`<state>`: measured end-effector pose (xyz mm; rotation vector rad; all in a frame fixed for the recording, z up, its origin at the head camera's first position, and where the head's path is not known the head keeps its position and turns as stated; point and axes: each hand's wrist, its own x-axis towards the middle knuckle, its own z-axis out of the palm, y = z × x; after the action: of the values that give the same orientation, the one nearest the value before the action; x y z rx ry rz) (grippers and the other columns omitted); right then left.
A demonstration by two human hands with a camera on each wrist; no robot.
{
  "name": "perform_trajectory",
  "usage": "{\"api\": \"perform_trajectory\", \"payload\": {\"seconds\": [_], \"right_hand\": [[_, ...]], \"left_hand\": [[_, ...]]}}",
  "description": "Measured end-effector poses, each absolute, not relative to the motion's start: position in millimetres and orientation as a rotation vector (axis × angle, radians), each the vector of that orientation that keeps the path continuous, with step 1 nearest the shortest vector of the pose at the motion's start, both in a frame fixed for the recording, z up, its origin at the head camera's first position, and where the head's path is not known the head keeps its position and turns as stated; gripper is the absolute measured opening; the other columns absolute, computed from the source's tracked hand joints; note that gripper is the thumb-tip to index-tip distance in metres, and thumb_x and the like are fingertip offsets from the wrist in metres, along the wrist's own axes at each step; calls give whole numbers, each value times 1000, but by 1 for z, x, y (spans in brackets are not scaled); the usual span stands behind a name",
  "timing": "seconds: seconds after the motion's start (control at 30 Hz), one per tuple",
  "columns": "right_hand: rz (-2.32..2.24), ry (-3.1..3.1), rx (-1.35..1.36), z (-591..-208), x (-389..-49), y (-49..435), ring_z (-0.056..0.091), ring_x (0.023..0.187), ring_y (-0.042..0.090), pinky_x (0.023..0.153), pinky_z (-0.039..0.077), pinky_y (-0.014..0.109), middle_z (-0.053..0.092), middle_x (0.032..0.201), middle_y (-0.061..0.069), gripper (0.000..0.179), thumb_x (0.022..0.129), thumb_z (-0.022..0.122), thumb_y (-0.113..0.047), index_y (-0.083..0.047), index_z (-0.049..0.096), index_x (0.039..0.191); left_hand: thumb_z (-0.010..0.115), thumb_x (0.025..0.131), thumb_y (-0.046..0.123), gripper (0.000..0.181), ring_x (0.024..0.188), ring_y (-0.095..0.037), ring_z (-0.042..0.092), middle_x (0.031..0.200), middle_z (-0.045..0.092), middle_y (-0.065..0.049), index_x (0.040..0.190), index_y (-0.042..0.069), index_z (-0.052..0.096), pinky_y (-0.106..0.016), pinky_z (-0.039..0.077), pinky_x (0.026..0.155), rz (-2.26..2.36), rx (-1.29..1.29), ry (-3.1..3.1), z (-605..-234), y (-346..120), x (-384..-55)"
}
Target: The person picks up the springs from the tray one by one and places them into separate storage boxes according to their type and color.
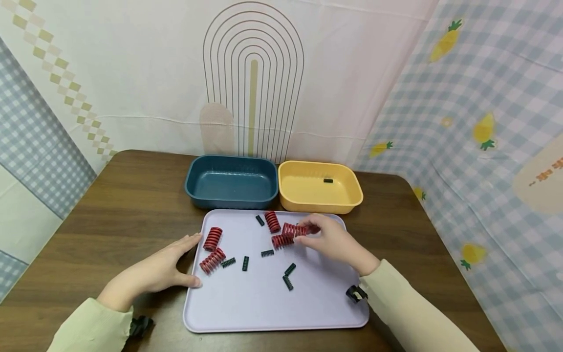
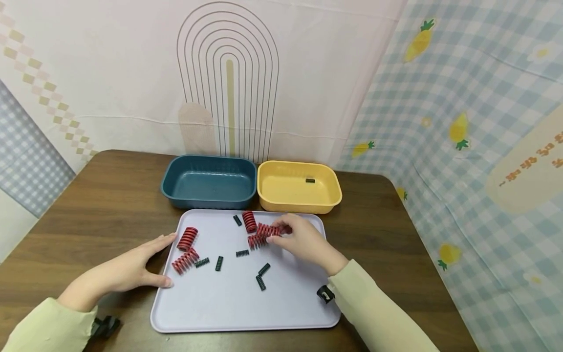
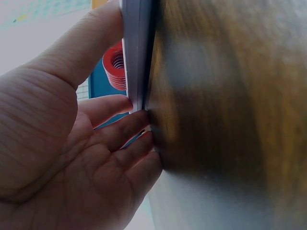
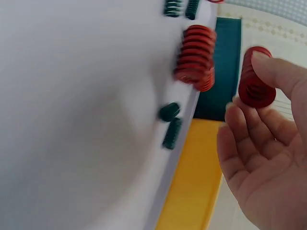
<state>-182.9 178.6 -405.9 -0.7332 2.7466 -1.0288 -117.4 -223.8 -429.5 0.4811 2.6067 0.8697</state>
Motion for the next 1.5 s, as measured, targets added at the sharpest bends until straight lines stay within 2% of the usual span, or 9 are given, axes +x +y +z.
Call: {"api": "perform_trajectory", "payload": {"seconds": [0.1, 0.3, 0.5, 0.9, 1.5], "right_hand": [[-1117, 2776, -680, -398, -188, 164, 59, 92, 20, 84, 51, 43, 63, 98, -4, 33, 84, 76, -37, -15, 68, 107], [-1318, 2836, -555, -394, -200, 131, 57, 87, 13, 78, 51, 32, 62, 96, -3, 28, 86, 75, -35, -15, 67, 104], [-1485, 2829, -443, -397, -214, 101, 58, 83, 15, 74, 52, 30, 61, 92, 1, 29, 87, 74, -32, -11, 66, 105], [-1330, 2938, -346, -404, -230, 73, 53, 84, 15, 73, 50, 29, 57, 92, 0, 29, 88, 72, -34, -12, 65, 106], [-1178, 3019, -340, -406, -239, 60, 51, 81, 16, 70, 47, 30, 57, 92, 0, 29, 89, 71, -35, -13, 66, 108]], "left_hand": [[80, 71, 56, 109, 139, -46, 20, 153, 26, -24, 151, 2, 28, -63, 21, 108, 871, 481, 2608, -429, -224, -117], [80, 71, 55, 109, 139, -47, 20, 153, 26, -25, 151, 1, 28, -64, 21, 107, 873, 482, 2604, -429, -224, -117], [80, 71, 55, 109, 139, -47, 20, 153, 26, -25, 151, 2, 28, -63, 21, 108, 871, 475, 2603, -430, -224, -116], [80, 71, 55, 109, 139, -46, 20, 153, 26, -24, 151, 3, 28, -63, 22, 107, 882, 477, 2601, -430, -222, -115], [79, 72, 55, 108, 139, -46, 21, 153, 27, -23, 151, 4, 28, -63, 22, 107, 873, 488, 2610, -428, -224, -116]]}}
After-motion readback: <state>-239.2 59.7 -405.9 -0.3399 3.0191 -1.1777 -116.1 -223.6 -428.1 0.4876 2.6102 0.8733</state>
